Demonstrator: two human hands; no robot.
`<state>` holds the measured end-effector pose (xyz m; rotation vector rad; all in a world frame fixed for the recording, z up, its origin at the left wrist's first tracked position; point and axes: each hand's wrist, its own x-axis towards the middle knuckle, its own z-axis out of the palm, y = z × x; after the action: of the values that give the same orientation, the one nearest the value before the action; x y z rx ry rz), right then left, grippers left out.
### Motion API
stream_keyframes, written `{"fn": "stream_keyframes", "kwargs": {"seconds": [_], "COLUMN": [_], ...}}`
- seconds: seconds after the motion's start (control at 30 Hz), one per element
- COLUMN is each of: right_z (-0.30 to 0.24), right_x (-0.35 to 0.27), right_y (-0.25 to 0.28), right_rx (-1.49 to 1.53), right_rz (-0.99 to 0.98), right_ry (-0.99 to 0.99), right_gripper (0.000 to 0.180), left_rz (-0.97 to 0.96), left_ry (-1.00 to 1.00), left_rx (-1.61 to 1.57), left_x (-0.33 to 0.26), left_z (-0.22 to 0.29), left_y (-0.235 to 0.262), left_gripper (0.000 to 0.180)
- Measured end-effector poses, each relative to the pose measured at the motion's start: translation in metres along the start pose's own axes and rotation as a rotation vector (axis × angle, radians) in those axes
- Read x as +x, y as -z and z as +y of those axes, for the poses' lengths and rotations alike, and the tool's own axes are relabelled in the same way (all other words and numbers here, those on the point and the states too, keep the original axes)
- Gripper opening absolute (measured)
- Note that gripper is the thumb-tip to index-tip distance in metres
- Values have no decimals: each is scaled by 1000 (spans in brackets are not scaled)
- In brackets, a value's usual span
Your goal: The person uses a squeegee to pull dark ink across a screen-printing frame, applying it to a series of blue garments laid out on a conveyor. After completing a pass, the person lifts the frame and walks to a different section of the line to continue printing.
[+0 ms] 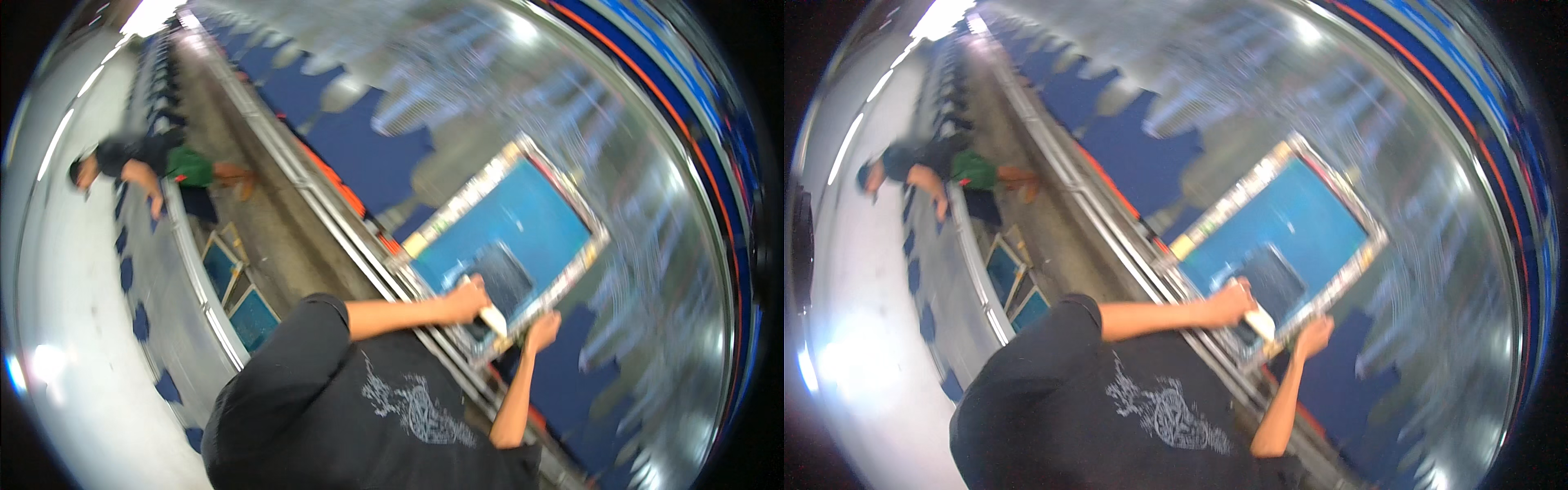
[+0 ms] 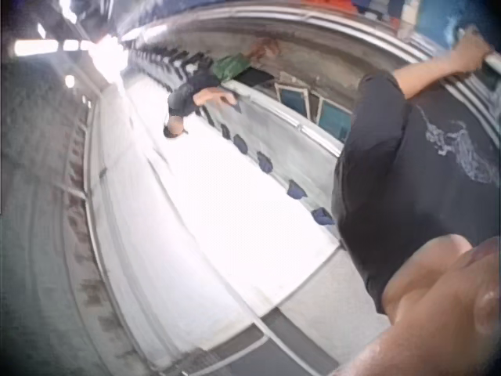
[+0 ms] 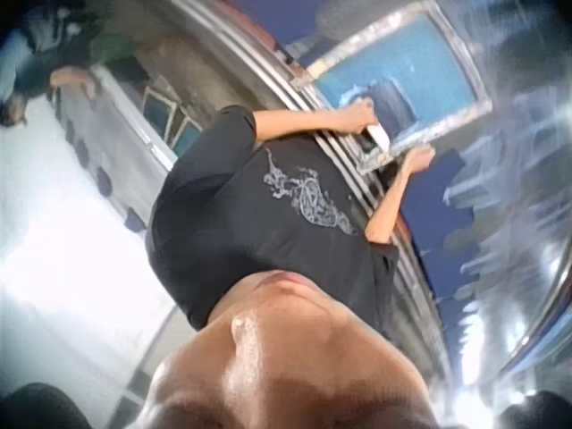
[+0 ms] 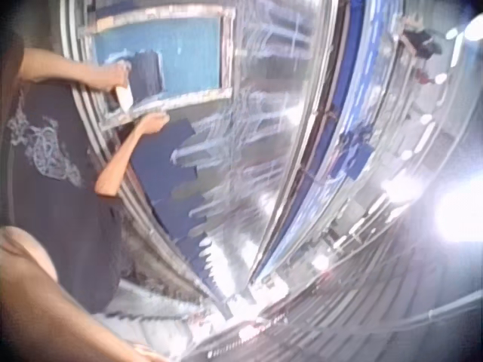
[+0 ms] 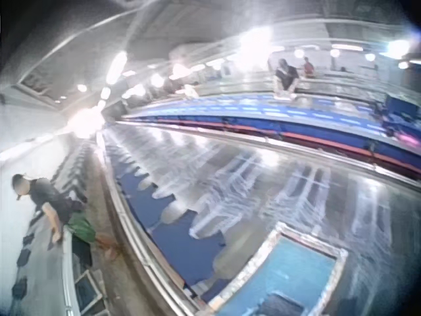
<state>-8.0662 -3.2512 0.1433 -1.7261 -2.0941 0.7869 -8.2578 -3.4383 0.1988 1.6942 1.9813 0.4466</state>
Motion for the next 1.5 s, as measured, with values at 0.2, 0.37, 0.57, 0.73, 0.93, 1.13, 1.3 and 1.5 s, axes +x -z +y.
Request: {"fn": "stream_keyframes", "kwargs": {"seconds": [0.2,0.37,0.57,0.73,0.93,1.13,1.3,1.5], "right_z": [-96,-136,-117,-109,-57,-35,-53,-29], "right_x": [24,35,-82,-88,-21,1,-8,-10], "right_y": [47,22,27,51,62,47,34,19], "right_rx": [67,-234,-180,-1,181,758,509,609], "right_rz": [4,-391,-375,-442,270,-83,332,252], "right_ry": [506,607,597,429,-163,-536,-150,-180], "right_gripper": [48,31,32,41,48,39,29,27], "left_rz": [-96,-15,-111,-301,22,193,223,189], "left_ry": [-87,-174,-163,-107,-156,-190,-148,-98], "left_rx": [143,67,66,18,151,12,-80,58], "left_x": [98,143,20,31,113,27,-57,-41], "left_z": [-22,-30,-5,-9,-23,-1,8,22], "left_y": [72,75,42,55,62,52,45,33], "left_gripper": [23,34,40,25,22,53,60,57]}}
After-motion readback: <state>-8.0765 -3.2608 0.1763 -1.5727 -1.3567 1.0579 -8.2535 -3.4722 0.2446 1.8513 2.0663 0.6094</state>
